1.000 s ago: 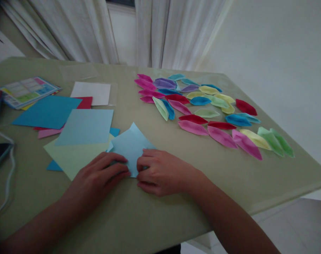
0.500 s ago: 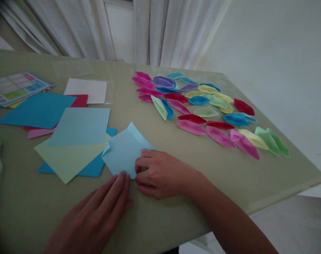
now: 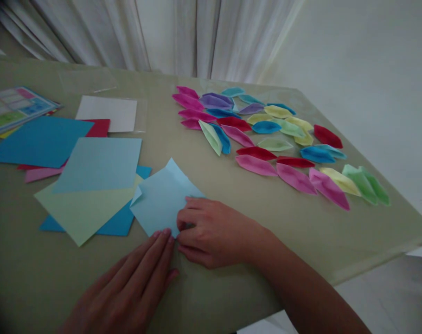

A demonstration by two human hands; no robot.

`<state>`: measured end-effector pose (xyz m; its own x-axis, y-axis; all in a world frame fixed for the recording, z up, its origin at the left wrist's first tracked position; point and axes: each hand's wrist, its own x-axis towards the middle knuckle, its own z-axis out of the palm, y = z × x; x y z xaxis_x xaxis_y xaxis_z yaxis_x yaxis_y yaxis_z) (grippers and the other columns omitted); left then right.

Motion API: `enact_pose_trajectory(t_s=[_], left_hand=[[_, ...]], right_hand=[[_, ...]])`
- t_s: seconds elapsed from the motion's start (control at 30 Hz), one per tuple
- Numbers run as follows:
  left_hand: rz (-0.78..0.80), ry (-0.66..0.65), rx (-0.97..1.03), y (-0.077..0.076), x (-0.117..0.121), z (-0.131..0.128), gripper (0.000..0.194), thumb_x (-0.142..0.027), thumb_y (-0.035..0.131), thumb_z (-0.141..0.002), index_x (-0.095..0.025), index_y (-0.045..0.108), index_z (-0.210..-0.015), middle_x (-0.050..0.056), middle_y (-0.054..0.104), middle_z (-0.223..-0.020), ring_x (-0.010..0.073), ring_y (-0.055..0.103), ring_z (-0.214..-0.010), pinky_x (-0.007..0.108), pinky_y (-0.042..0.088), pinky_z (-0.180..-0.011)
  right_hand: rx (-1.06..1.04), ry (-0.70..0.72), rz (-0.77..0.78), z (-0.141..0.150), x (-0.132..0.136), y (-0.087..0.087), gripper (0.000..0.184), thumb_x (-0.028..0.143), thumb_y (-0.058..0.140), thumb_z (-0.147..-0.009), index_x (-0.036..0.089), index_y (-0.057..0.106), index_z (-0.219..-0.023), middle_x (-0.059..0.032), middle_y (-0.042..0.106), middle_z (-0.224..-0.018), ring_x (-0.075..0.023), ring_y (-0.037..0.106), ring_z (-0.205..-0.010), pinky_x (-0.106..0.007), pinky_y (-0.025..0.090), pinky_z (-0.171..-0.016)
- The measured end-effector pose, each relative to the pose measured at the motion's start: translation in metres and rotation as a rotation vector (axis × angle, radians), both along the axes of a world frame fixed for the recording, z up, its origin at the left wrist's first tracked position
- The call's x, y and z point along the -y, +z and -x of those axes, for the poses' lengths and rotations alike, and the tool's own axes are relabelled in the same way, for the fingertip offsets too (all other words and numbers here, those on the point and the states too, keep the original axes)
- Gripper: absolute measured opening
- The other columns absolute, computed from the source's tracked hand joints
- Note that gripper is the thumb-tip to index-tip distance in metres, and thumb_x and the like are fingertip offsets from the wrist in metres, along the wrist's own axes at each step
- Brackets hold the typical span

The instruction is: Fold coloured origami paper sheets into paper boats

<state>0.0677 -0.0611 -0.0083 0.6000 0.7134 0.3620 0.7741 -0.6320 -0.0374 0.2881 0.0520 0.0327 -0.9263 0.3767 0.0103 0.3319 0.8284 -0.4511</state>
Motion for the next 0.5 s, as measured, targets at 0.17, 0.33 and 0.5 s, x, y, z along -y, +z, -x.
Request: enact_pose_trajectory(t_s=[0.17,0.33,0.5], left_hand=[[0.0,-0.006,-0.037,0.0025,0.0005,0.0019,0.038,-0.018,0.039,-0.112,-0.008,0.068,-0.134,0.012,0.075,-0.135,0.0271,0.072,-0.121,0.042,0.048,-0.102],[-0.054,-0.058,-0.077,0.0033,-0.0028,0.0043,0.038,-0.014,0.037,-0.111,-0.005,0.068,-0.132,0.014,0.077,-0.131,0.0261,0.075,-0.116,0.041,0.05,-0.099],[-0.047,-0.017,-0.021,-0.0009,-0.0029,0.0007,0.037,-0.018,0.038,-0.112,-0.005,0.069,-0.129,0.015,0.077,-0.13,0.0263,0.075,-0.116,0.042,0.05,-0.1]], right_hand=[[-0.015,-0.006,0.002,0.0009,0.0005,0.0014,0.025,0.022,0.058,-0.106,0.018,0.075,-0.089,-0.0071,0.073,-0.099,-0.0205,0.066,-0.098,-0.043,0.047,-0.111],[0.002,-0.008,0.005,0.001,0.0008,0.0021,0.023,0.022,0.059,-0.105,0.018,0.075,-0.089,-0.0068,0.072,-0.1,-0.0205,0.065,-0.098,-0.043,0.048,-0.11],[0.008,-0.007,0.002,0.0014,0.0005,0.0029,0.026,0.023,0.056,-0.106,0.018,0.075,-0.088,-0.0065,0.072,-0.099,-0.0202,0.065,-0.097,-0.043,0.048,-0.11]])
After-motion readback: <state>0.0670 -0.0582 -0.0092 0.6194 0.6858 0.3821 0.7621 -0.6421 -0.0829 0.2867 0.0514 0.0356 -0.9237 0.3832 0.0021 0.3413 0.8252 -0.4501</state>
